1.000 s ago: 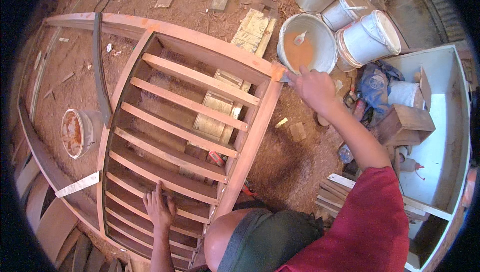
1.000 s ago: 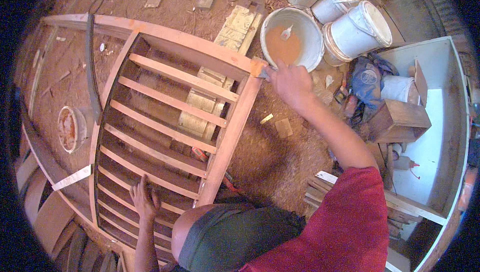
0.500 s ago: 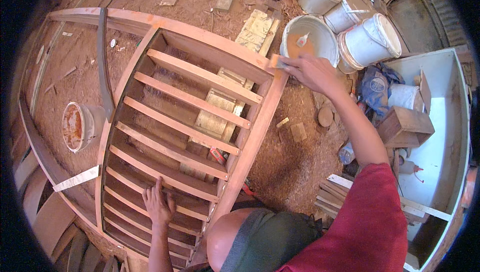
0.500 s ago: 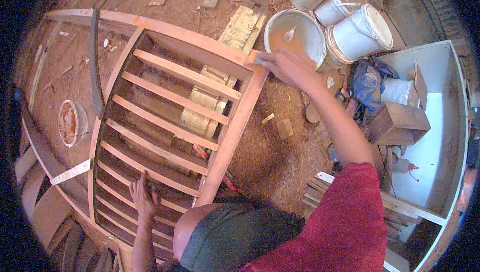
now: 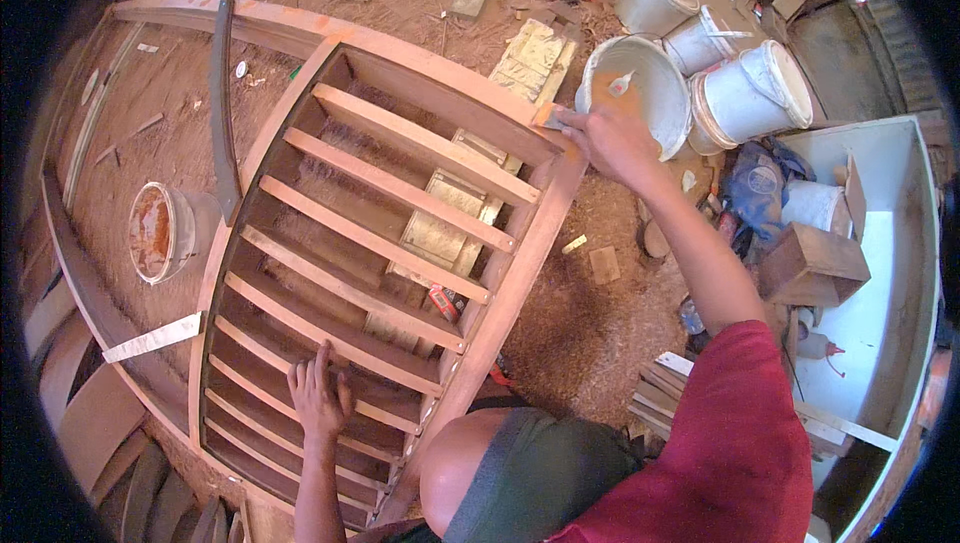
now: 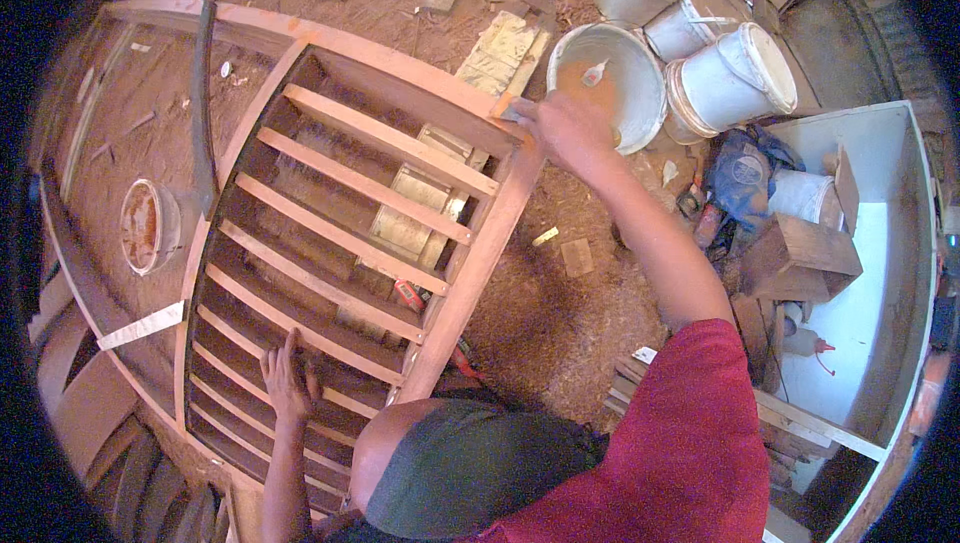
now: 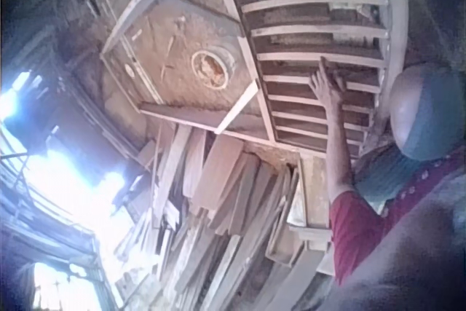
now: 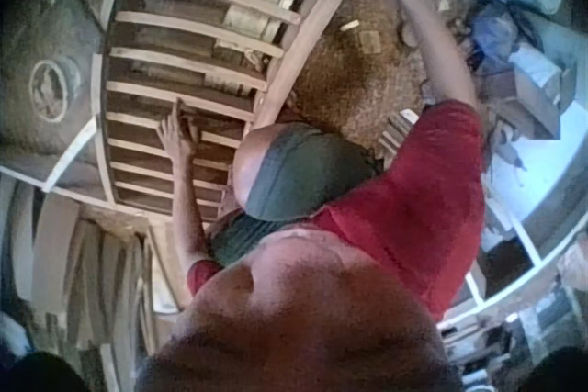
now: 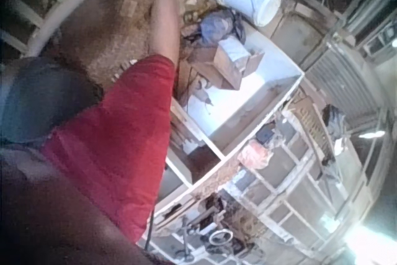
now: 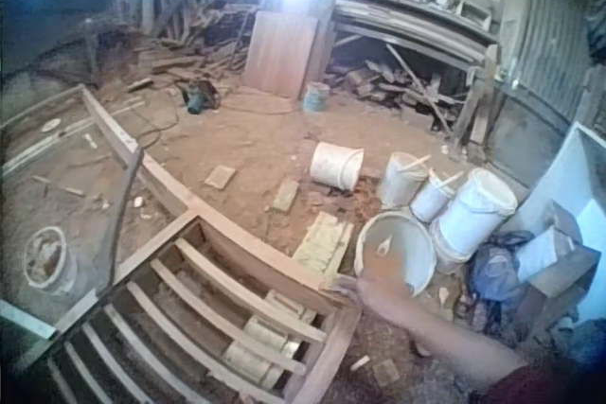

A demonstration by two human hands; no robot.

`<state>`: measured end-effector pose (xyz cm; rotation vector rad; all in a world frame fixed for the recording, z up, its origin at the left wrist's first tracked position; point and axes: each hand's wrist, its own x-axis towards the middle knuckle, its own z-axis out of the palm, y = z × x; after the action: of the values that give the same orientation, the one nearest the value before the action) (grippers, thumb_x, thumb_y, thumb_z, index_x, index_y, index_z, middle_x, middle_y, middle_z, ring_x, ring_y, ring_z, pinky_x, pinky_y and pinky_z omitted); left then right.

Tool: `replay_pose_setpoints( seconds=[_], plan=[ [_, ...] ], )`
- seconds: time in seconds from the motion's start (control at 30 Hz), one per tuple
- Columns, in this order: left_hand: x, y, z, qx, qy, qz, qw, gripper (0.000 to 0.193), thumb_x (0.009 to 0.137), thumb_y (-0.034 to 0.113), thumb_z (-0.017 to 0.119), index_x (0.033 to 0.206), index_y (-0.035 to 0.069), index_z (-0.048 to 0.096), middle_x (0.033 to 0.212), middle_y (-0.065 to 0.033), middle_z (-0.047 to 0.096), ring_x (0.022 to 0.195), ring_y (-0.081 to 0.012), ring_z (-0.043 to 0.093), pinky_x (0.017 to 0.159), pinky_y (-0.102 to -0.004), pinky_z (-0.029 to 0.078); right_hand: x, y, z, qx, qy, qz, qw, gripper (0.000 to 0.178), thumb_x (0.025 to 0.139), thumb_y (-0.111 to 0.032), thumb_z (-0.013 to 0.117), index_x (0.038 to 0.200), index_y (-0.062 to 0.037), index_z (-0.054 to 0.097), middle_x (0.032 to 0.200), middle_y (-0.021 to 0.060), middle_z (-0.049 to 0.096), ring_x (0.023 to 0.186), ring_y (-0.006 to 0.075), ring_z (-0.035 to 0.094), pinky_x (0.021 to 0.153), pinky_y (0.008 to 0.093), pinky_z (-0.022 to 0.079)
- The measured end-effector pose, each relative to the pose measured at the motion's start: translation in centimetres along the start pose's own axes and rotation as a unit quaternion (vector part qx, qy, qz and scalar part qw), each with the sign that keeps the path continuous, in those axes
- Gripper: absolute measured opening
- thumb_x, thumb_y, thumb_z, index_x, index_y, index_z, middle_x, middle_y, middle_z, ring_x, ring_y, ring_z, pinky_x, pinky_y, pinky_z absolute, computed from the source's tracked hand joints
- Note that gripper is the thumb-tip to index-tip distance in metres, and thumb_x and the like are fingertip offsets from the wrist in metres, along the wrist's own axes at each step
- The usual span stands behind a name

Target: The person applies liquid from a small white bottle to the joints of a wooden frame and then uses a scraper to spread a paste from a bucket onto the wood surfaces. They move the frame to reach different sides while applying the substance by hand and with the tool.

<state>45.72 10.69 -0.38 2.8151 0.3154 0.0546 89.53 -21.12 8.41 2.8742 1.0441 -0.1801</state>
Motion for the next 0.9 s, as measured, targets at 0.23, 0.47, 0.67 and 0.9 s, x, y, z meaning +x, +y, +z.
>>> replay_pose_setpoints(
  seconds=[0.23, 0.47, 0.67, 0.9],
  plan=[
    [-0.8, -0.6, 0.4, 0.006, -0.017, -0.026, 1.000, 0.063, 0.079, 0.016, 0.060, 0.139, 0.003, 0.046, 0.101, -0.0131, 0.060, 0.097, -0.0330, 0.054, 0.100, -0.0469, 0.037, 0.5, -0.8, -5.0, -0.087, -0.191, 0.042, 0.977, 0.034, 0.095, -0.043, 0.053, 0.123, -0.0303, 0.067, 0.098, 0.0114, 0.072, 0.092, 0.0319, 0.068, 0.072, 0.0445, 0.055],
    [-0.2, -0.5, 0.3, -0.001, -0.005, -0.014, 1.000, 0.063, 0.078, 0.015, 0.060, 0.139, 0.004, 0.046, 0.101, -0.0122, 0.060, 0.097, -0.0330, 0.054, 0.100, -0.0462, 0.037, 11.4, -3.8, -1.1, 0.222, 0.006, -0.051, 0.974, 0.038, 0.095, -0.050, 0.054, 0.121, -0.0266, 0.068, 0.108, 0.0134, 0.071, 0.094, 0.0302, 0.069, 0.082, 0.0403, 0.054],
    [-0.2, -0.5, -0.1, -0.018, -0.009, -0.014, 1.000, 0.064, 0.077, 0.016, 0.062, 0.138, 0.004, 0.047, 0.098, -0.0124, 0.060, 0.097, -0.0322, 0.054, 0.100, -0.0449, 0.037, 19.6, -3.4, 7.2, 0.347, 0.016, -0.095, 0.933, 0.040, 0.095, -0.047, 0.057, 0.117, -0.0176, 0.071, 0.103, 0.0092, 0.073, 0.095, 0.0215, 0.069, 0.085, 0.0368, 0.053],
    [-0.5, -0.9, -0.4, 0.002, -0.020, -0.027, 0.999, 0.060, 0.078, 0.017, 0.061, 0.135, 0.003, 0.050, 0.093, -0.0126, 0.059, 0.095, -0.0314, 0.054, 0.099, -0.0441, 0.037, 19.0, -1.8, 7.3, 0.197, -0.071, -0.027, 0.977, 0.037, 0.096, -0.045, 0.055, 0.123, -0.0234, 0.067, 0.105, 0.0126, 0.072, 0.097, 0.0302, 0.069, 0.088, 0.0414, 0.052]
  ],
)
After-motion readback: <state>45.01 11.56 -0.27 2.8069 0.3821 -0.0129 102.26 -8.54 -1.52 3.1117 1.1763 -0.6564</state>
